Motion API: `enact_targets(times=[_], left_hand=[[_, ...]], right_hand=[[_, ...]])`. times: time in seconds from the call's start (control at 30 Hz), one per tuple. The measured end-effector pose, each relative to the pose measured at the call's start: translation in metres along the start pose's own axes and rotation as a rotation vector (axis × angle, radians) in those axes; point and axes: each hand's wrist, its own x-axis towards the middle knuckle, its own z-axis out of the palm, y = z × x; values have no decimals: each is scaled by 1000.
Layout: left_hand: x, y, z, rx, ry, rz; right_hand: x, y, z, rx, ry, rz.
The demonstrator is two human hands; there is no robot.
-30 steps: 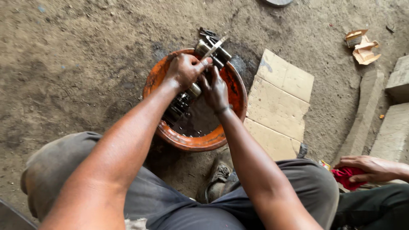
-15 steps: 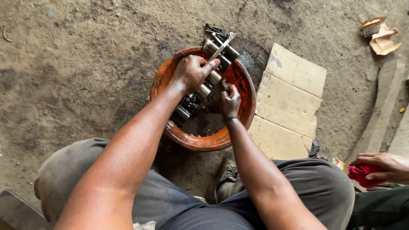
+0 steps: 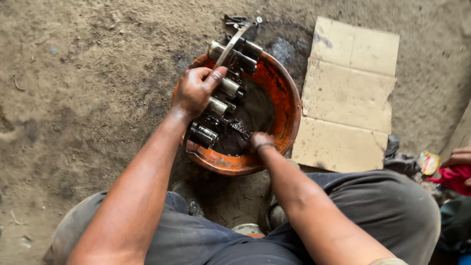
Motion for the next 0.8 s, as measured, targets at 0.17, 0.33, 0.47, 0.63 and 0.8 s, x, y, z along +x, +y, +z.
enact_targets(times=[0.17,0.33,0.47,0.63,0.8], left_hand=[[-1,-8,-1,-113,-25,51],[1,-15,-3,-95,-18,93],[4,-19,-3,-25,-49,-51],[8,-19,0,-137,-37,44],[10,-19,1,-36,-27,11]], right_hand=[[-5,-3,-44,-43,205,-47],[-9,-11,-6,-99,161,-188],[23,10,11,20,103,-325],[35,11,-50,1230,218,-345],[-8,-9,-190,1683,58,-834]])
